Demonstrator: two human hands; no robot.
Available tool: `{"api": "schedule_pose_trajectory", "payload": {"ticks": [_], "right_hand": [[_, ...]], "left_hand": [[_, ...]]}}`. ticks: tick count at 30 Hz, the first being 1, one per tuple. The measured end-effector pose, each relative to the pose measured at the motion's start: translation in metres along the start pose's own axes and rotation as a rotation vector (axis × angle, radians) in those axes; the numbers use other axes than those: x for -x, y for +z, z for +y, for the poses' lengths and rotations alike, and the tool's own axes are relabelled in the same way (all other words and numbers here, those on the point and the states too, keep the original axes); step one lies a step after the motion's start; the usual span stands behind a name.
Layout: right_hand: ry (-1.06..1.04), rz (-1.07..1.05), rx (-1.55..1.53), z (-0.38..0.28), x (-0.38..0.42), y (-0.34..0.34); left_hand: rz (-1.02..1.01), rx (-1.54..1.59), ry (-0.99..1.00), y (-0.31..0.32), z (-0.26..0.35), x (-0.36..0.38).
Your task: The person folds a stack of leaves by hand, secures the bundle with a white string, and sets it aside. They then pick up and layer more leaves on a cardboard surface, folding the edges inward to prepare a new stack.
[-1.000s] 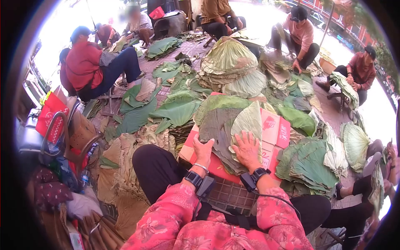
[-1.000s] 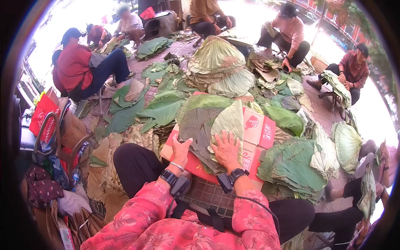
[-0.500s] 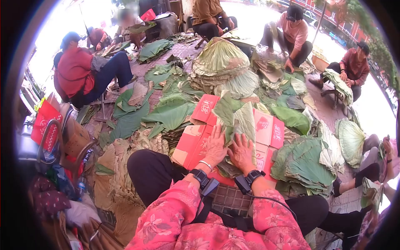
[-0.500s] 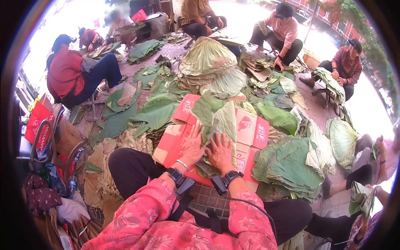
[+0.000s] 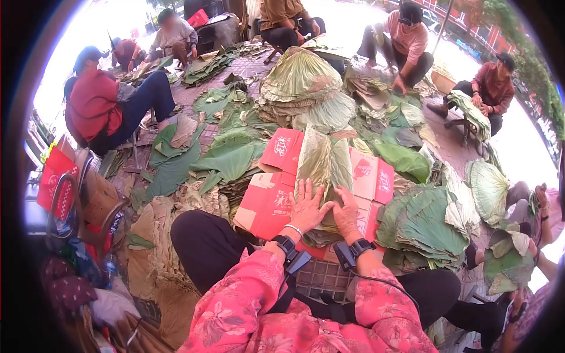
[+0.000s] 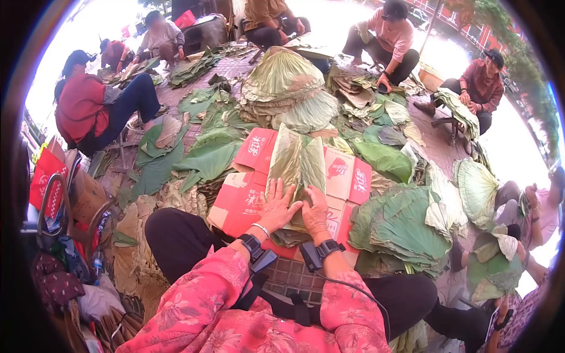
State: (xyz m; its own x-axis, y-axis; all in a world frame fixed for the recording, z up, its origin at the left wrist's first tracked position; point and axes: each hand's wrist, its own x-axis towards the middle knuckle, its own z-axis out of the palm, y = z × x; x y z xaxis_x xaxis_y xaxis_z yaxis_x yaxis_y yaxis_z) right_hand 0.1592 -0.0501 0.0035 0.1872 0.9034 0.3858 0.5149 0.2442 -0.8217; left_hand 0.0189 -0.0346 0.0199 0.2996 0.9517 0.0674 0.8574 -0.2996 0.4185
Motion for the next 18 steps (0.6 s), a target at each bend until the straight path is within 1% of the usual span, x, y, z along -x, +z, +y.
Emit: {"api": "schedule_pose_trajectory", "payload": {"ticks": [1,4,7,10,13,16,17,18], "right_hand": [[-0.051,0.104,0.052,-0.004,0.001,-0.005],[-0.073,0.262,0.421,-0.008,0.002,-0.024],[0.379,0.094,0.041,-0.001,0.009,-0.035],[0.286,0.047,0.152,0.002,0.013,-0.036],[0.308,0.063,0.137,-0.001,0.014,-0.037],[0.416,0.028,0.179,-0.011,0.013,-0.041],[0.426,0.026,0.162,-0.010,0.012,-0.042],[0.437,0.022,0.144,-0.006,0.012,-0.042]], "left_hand": [[-0.001,-0.027,0.009,0.001,0.000,-0.001],[-0.009,-0.060,0.022,0.000,0.002,0.000],[-0.110,-0.075,-0.016,-0.013,0.011,0.000],[-0.029,-0.170,0.060,-0.025,0.020,-0.007],[-0.126,-0.165,0.167,-0.042,0.022,-0.023],[-0.083,0.189,0.117,-0.018,0.002,-0.042],[0.036,0.296,0.121,-0.013,-0.003,-0.047],[-0.007,0.376,0.097,-0.015,-0.004,-0.052]]}}
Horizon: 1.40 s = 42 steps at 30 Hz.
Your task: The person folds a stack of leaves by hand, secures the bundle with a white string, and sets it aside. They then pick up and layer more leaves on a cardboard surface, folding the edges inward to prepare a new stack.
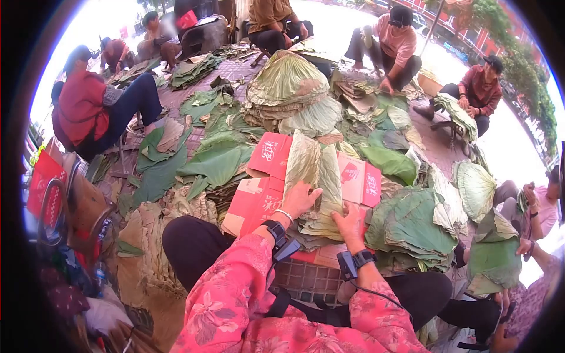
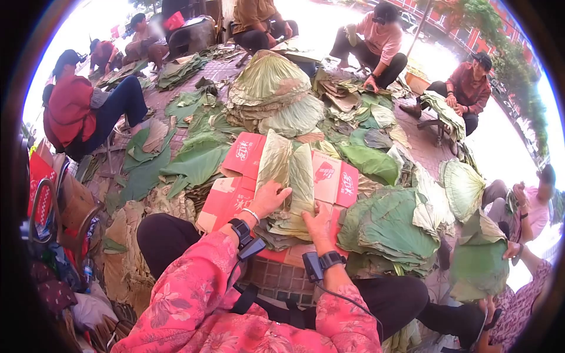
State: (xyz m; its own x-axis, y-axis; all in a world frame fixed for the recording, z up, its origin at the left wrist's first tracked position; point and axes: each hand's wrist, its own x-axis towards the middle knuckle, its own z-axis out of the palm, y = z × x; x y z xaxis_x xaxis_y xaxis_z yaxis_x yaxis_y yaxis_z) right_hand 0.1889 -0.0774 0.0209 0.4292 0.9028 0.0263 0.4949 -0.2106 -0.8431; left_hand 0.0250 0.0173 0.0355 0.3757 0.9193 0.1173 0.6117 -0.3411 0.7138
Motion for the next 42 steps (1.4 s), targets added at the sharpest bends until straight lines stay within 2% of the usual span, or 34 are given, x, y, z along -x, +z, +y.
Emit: {"api": "schedule_pose_trajectory", "payload": {"ticks": [2,3,4,6,9,12,13,14,16,17,20,24,27,30,31,34,36,42], "right_hand": [[0.034,-0.048,-0.111,0.009,-0.006,0.003],[0.057,-0.087,-0.207,0.010,-0.010,0.004],[0.081,-0.126,-0.303,0.012,-0.013,0.006],[0.007,-0.116,-0.196,-0.005,-0.009,-0.002],[-0.115,-0.150,-0.078,-0.037,-0.005,-0.002],[-0.307,-0.206,0.112,-0.077,0.012,0.004],[-0.386,-0.234,0.181,-0.083,0.016,0.009],[-0.464,-0.260,0.250,-0.088,0.020,0.012],[-0.456,-0.365,0.166,-0.098,0.032,0.014],[-0.450,-0.418,0.124,-0.099,0.039,0.017],[-0.691,-0.291,0.225,-0.079,0.055,0.034],[-0.734,-0.280,0.550,-0.069,0.070,0.047],[-0.746,-0.221,0.560,-0.063,0.069,0.053],[-0.856,-0.159,0.768,-0.039,0.063,0.065],[-0.820,-0.210,0.696,-0.045,0.066,0.062],[-0.732,-0.294,0.553,-0.058,0.068,0.053],[-0.723,-0.271,0.544,-0.059,0.069,0.054],[-0.753,-0.203,0.490,-0.042,0.067,0.061]], "left_hand": [[-0.069,0.163,-0.070,-0.004,-0.002,-0.007],[-0.009,0.147,-0.020,-0.005,0.000,-0.007],[-0.043,0.143,-0.002,-0.007,0.001,-0.006],[-0.115,0.137,0.037,-0.011,0.005,-0.007],[-0.231,0.261,-0.140,-0.015,0.005,-0.017],[-0.317,0.573,-0.464,-0.038,0.018,-0.017],[-0.233,0.713,-0.546,-0.033,0.010,-0.018],[-0.255,0.841,-0.498,-0.024,-0.009,-0.022],[-0.292,1.098,-0.399,-0.015,-0.045,-0.025],[-0.240,1.194,-0.446,-0.015,-0.053,-0.024],[-0.181,1.224,-0.488,-0.013,-0.063,-0.019],[-0.130,1.231,-0.489,-0.012,-0.057,-0.017],[0.096,1.126,-0.379,-0.001,-0.054,-0.010],[0.522,0.416,-0.157,0.005,-0.030,0.002],[0.506,0.183,-0.073,-0.005,-0.020,0.011],[0.480,-0.092,-0.297,-0.009,-0.011,0.028],[0.313,-0.090,-0.325,-0.016,-0.014,0.028],[0.091,-0.030,-0.401,-0.023,-0.029,0.019]]}}
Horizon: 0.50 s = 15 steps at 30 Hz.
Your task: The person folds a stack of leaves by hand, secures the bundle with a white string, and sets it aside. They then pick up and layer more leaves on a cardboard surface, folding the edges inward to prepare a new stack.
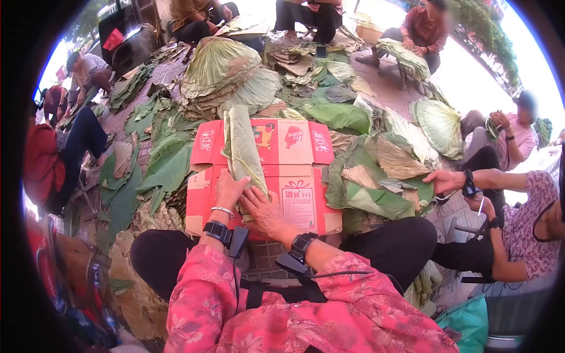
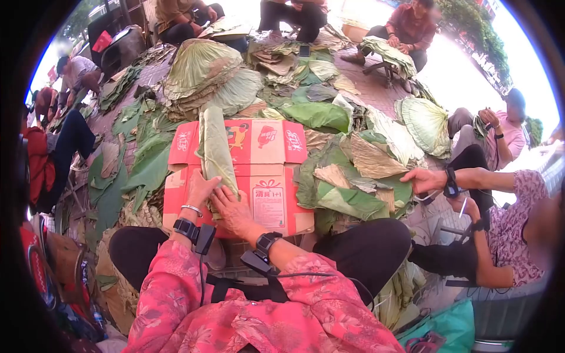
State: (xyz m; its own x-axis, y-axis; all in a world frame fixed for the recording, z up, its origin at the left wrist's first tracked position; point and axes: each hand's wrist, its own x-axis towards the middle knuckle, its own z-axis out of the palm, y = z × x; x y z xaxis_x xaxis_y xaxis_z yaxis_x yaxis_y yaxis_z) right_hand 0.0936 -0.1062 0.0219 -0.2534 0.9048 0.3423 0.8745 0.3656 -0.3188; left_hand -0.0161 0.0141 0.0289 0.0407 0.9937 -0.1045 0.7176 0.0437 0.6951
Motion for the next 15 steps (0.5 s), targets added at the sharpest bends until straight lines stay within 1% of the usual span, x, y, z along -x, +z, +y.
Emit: {"api": "schedule_pose_trajectory", "payload": {"ticks": [2,5,6,8,11,14,15], "right_hand": [[-0.008,0.019,-0.020,0.004,0.002,0.003],[-0.022,0.026,-0.067,0.009,0.003,-0.001],[-0.020,0.011,-0.080,0.010,0.004,-0.003],[-0.027,-0.018,-0.085,0.012,0.009,-0.009],[-0.035,-0.042,-0.096,0.011,0.012,-0.023],[-0.004,-0.017,-0.193,0.010,0.019,-0.036],[0.006,0.003,-0.251,0.016,0.022,-0.036]], "left_hand": [[-0.038,0.021,-0.018,-0.004,0.002,0.004],[-0.196,0.375,-0.076,0.020,-0.035,-0.018],[-0.138,0.315,-0.048,0.013,-0.022,-0.005],[-0.024,0.201,0.020,-0.008,0.023,0.029],[0.096,0.135,0.110,0.011,0.016,0.027],[-0.100,0.649,-0.035,0.027,-0.007,0.014],[-0.172,0.772,-0.067,0.024,-0.010,0.016]]}}
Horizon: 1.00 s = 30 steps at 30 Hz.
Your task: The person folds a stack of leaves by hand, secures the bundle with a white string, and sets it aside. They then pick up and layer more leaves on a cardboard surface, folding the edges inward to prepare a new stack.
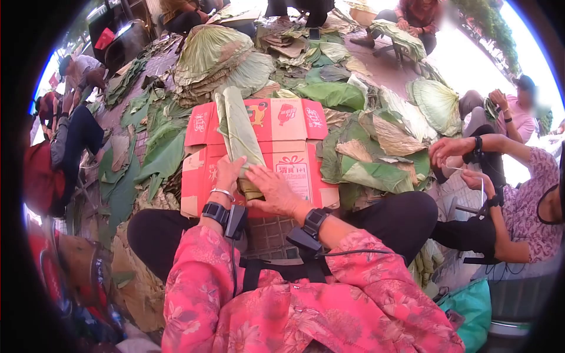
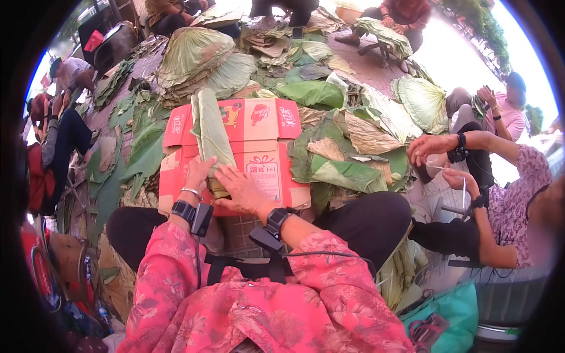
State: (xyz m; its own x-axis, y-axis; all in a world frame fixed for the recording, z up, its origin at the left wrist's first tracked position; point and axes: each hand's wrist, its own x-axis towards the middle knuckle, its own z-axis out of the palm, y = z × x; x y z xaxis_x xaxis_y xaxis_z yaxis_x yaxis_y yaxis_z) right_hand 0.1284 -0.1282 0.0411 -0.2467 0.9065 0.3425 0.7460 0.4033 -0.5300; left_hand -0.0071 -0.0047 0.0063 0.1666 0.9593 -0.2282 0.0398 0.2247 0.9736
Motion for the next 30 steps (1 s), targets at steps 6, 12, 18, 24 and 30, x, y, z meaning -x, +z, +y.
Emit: {"api": "schedule_pose_trajectory", "payload": {"ticks": [6,12,18,24,30], "right_hand": [[0.250,0.095,-0.253,0.045,0.020,-0.050],[0.410,-0.089,-0.272,0.028,0.050,-0.090],[0.190,0.209,0.025,-0.025,0.076,-0.142],[0.413,0.795,0.397,-0.012,0.122,-0.229],[0.678,1.191,-0.316,0.036,0.149,-0.266]], "left_hand": [[-0.044,0.251,-0.136,-0.016,0.009,0.000],[-0.049,0.289,-0.129,-0.027,0.006,-0.004],[-0.030,0.206,-0.046,-0.025,0.000,-0.002],[-0.048,0.244,-0.021,-0.030,-0.009,-0.005],[-0.029,0.242,0.016,-0.027,-0.012,-0.003]]}}
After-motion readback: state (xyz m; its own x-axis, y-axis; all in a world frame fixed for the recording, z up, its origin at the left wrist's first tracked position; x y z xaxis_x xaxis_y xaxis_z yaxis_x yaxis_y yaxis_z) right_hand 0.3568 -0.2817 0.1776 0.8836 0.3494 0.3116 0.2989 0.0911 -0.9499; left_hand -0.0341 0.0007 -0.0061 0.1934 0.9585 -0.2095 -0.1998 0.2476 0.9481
